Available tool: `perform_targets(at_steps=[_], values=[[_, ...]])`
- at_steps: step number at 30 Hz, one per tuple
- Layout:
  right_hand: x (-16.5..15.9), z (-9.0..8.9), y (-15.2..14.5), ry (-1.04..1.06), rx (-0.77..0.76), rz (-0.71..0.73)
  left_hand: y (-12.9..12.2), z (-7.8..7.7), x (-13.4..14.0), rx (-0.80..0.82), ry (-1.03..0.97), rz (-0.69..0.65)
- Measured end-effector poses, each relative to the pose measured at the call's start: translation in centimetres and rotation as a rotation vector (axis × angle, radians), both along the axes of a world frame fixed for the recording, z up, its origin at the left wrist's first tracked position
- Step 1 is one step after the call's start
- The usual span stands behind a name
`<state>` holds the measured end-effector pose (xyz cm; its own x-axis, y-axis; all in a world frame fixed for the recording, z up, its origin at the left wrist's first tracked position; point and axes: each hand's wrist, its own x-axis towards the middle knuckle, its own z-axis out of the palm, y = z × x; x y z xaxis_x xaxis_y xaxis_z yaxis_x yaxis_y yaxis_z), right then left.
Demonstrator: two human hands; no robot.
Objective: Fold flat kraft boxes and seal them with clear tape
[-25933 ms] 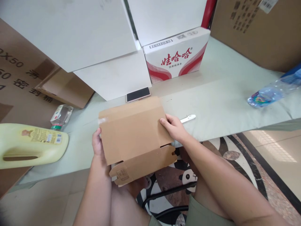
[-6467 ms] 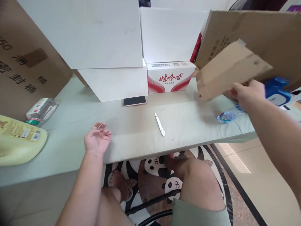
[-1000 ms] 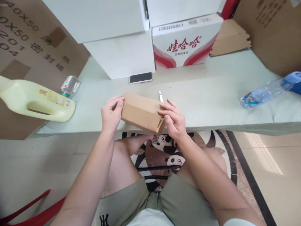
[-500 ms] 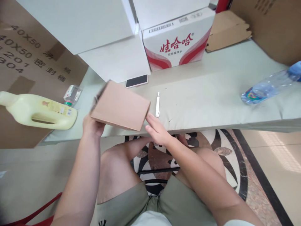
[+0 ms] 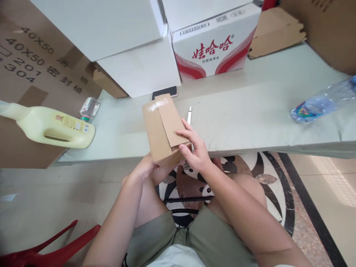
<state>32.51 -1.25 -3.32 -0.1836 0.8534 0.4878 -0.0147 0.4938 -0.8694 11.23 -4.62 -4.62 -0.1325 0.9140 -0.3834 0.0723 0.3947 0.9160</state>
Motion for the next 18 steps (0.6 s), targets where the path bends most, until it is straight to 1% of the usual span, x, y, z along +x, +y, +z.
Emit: perform_targets(at_steps=[1, 3, 4, 5, 6, 7, 8, 9, 11, 12, 14, 16, 18], values=[[0.0, 0.0, 0.1, -0.008, -0.008, -0.002, 0.2, 0.2, -0.3, 0.019, 0.074, 0.004], [0.0, -0.1, 0.3, -0.02, -0.001, 0.012, 0.9, 1.4, -1.2, 0.115, 0.251, 0.076], [-0.1, -0.2, 0.3, -0.025, 0.007, 0.024, 1.4, 2.4, -1.5, 0.235, 0.349, 0.178], [-0.2, -0.2, 0.3, -0.027, 0.016, 0.034, 2.0, 3.6, -1.8, 0.388, 0.417, 0.268], [-0.3, -0.2, 0.2, -0.02, 0.026, 0.041, 2.6, 4.8, -1.9, 0.541, 0.465, 0.322], [-0.4, -0.3, 0.2, -0.008, 0.037, 0.047, 3.2, 5.8, -1.7, 0.685, 0.509, 0.286], [-0.6, -0.3, 0.2, 0.005, 0.043, 0.056, 3.7, 6.8, -1.4, 0.816, 0.548, 0.183], [-0.7, -0.4, 0.3, 0.024, 0.042, 0.065, 4.2, 7.4, -1.0, 0.892, 0.586, 0.054], [-0.7, -0.7, 0.9, 0.067, -0.013, 0.034, 4.9, 7.9, 0.0, 0.897, 0.642, -0.196], [-0.6, -1.0, 1.4, 0.065, -0.065, -0.019, 5.1, 7.8, 0.4, 0.877, 0.664, -0.238], [-0.2, -1.6, 2.9, -0.029, -0.16, -0.178, 5.2, 7.2, 0.7, 0.851, 0.67, -0.24], [0.1, -2.5, 4.6, -0.239, -0.184, -0.299, 5.0, 6.5, 0.5, 0.85, 0.649, -0.2], [0.2, -3.3, 5.9, -0.472, -0.15, -0.332, 4.8, 6.1, 0.1, 0.857, 0.623, -0.181]])
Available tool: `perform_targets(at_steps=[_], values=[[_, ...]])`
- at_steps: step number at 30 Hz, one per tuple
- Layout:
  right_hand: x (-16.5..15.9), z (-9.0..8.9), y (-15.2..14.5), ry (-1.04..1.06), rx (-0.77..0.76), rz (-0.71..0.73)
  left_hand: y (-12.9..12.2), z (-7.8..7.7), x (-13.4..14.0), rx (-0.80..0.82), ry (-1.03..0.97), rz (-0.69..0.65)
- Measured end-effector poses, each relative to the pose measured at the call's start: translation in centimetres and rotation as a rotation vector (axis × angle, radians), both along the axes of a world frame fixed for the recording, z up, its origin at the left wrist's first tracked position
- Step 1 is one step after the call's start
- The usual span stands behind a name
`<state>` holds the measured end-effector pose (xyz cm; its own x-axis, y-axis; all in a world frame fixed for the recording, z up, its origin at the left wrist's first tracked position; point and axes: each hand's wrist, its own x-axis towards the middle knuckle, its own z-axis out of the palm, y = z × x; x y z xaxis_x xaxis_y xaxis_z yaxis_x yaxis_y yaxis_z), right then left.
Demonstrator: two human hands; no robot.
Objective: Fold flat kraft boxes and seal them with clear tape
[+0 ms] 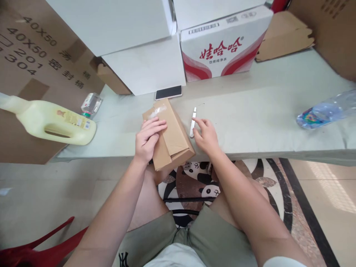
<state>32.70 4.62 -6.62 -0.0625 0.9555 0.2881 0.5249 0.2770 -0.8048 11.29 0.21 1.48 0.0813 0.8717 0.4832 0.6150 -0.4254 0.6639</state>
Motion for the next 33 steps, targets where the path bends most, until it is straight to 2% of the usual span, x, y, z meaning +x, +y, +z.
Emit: perform_targets(at_steps=[2, 5, 9, 12, 14, 16, 19, 22, 25, 27, 31, 33], values=[[-0.2, -0.5, 0.6, -0.198, -0.007, 0.01, -0.1, -0.1, -0.3, 0.003, -0.019, -0.002], [-0.6, -0.3, 0.6, -0.416, -0.031, -0.015, -0.1, -0.1, -0.2, -0.003, -0.021, -0.001], [0.0, 0.9, 0.9, -0.476, -0.197, -0.059, 0.0, -0.2, 0.3, 0.008, -0.027, 0.005], [1.3, 2.4, 1.4, -0.323, -0.25, -0.147, 0.2, 0.0, 0.8, 0.008, -0.024, 0.012], [2.1, 4.2, 1.2, -0.124, -0.191, -0.218, 0.3, 0.2, 1.4, 0.004, -0.026, 0.03], [2.5, 6.7, 0.3, 0.139, -0.081, -0.224, 0.3, 0.5, 2.5, 0.01, -0.027, 0.058], [2.2, 10.7, -1.9, 0.445, 0.102, -0.08, -0.2, 1.0, 5.2, 0.029, 0.019, 0.122], [1.4, 13.2, -3.9, 0.426, 0.148, 0.105, -1.1, 1.3, 8.2, 0.047, 0.108, 0.164], [1.1, 13.6, -4.3, 0.319, 0.113, 0.161, -2.1, 1.0, 9.8, 0.064, 0.154, 0.151], [1.1, 13.3, -4.0, 0.286, 0.037, 0.19, -2.5, 0.6, 9.4, 0.11, 0.158, 0.125], [1.5, 12.6, -3.3, 0.257, -0.068, 0.241, -1.8, -1.0, 6.0, 0.284, 0.17, 0.008], [1.6, 12.4, -3.1, 0.289, -0.086, 0.247, -0.9, -2.1, 4.2, 0.342, 0.177, 0.056]])
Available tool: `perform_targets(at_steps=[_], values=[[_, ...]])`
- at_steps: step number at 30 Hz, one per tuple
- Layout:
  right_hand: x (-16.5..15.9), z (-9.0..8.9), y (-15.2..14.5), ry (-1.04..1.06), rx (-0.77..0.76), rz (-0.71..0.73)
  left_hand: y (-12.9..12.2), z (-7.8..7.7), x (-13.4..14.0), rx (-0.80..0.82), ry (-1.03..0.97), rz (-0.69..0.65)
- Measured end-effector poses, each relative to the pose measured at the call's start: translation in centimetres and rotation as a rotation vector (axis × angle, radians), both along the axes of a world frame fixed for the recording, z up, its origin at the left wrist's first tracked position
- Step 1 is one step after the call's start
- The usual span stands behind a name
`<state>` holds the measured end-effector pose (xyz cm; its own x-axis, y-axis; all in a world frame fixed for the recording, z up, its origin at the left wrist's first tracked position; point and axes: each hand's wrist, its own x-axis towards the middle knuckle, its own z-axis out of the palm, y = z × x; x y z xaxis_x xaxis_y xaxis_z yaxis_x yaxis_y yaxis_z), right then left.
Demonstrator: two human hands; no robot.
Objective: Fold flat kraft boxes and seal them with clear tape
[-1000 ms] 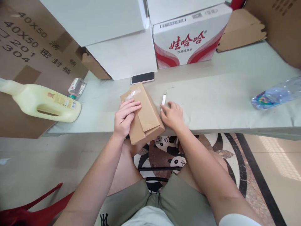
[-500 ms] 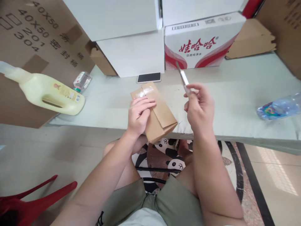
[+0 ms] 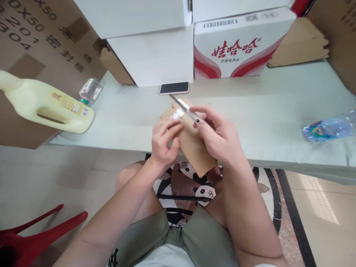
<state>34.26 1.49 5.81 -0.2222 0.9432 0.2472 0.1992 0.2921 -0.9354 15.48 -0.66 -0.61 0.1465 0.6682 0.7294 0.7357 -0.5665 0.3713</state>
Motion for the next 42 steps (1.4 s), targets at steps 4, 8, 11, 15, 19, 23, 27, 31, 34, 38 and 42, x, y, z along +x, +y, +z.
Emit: perform_targets(at_steps=[4, 8, 11, 15, 19, 23, 27, 31, 34, 38, 42], values=[[0.1, 0.0, 0.0, 0.072, -0.004, 0.045, 1.4, -2.8, -1.8, 0.124, -0.014, 0.038], [0.0, 0.3, -0.3, 0.032, 0.039, 0.105, 1.8, -4.6, -1.4, 0.152, -0.079, 0.045], [-0.1, 0.3, -0.6, 0.0, 0.058, 0.018, 1.9, -4.9, -1.1, 0.164, -0.082, 0.05], [-0.5, 0.3, -1.1, -0.06, 0.087, -0.064, 2.0, -4.8, -1.1, 0.183, -0.063, 0.068], [-1.0, 0.4, -1.4, -0.175, 0.189, -0.067, 2.0, -4.7, -1.0, 0.212, -0.097, 0.051], [-1.3, 0.4, -1.5, -0.223, 0.267, -0.061, 2.0, -4.6, -0.9, 0.224, -0.114, 0.036], [-1.1, 0.3, -1.4, -0.248, 0.318, -0.01, 2.0, -4.5, -0.9, 0.217, -0.095, 0.048], [-1.1, 0.3, -1.2, -0.245, 0.328, -0.014, 1.9, -4.5, -0.8, 0.218, -0.075, 0.066], [-1.1, 0.4, -1.1, -0.261, 0.326, 0.011, 2.0, -4.6, -0.8, 0.209, -0.057, 0.079], [-1.1, 0.4, -1.2, -0.242, 0.296, 0.006, 2.1, -4.6, -0.8, 0.207, -0.075, 0.07], [-1.0, 0.3, -1.2, -0.232, 0.271, 0.004, 2.0, -4.6, -0.8, 0.201, -0.08, 0.063]])
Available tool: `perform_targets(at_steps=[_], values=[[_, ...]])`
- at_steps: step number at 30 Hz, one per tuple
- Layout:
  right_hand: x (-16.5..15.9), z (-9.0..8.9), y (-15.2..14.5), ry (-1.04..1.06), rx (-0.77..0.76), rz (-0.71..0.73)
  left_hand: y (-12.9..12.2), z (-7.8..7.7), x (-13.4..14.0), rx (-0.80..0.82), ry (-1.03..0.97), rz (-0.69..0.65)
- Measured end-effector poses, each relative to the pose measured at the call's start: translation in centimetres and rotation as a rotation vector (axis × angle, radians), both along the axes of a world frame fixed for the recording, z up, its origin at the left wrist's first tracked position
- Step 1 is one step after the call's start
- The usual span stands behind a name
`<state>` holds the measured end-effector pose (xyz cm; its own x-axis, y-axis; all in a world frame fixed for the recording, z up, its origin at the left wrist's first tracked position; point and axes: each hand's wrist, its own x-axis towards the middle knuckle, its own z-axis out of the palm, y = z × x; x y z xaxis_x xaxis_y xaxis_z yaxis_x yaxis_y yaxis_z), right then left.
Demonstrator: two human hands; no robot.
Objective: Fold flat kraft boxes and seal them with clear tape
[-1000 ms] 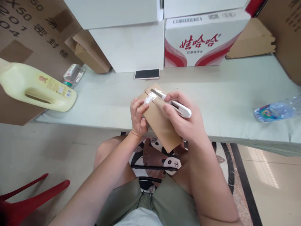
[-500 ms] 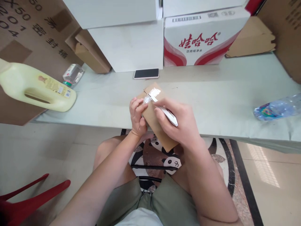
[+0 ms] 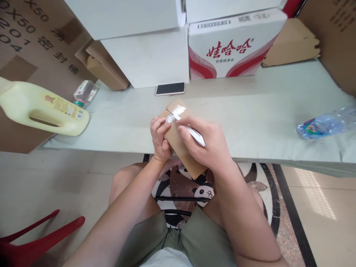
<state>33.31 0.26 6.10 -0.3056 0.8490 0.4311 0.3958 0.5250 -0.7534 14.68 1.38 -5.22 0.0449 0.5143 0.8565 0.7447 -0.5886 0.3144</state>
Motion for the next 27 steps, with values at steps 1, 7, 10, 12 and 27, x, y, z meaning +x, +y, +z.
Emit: perform_targets(at_steps=[1, 7, 10, 12, 27], values=[[0.0, 0.0, 0.0, -0.001, -0.001, 0.004, 0.0, 0.0, 0.0, -0.006, 0.007, 0.006], [0.0, -0.2, 0.1, 0.055, -0.024, -0.016, 0.0, 0.1, -0.1, -0.002, -0.018, -0.029], [-0.1, -0.2, 0.2, 0.05, -0.014, -0.02, 0.0, 0.1, -0.1, -0.002, -0.003, -0.021], [-0.3, -0.2, 0.2, 0.02, 0.004, -0.01, 0.0, 0.1, 0.0, 0.0, 0.002, -0.014], [-0.1, -0.6, -0.8, 0.315, -0.009, -0.289, 0.1, 0.3, -0.5, 0.011, 0.025, 0.004]])
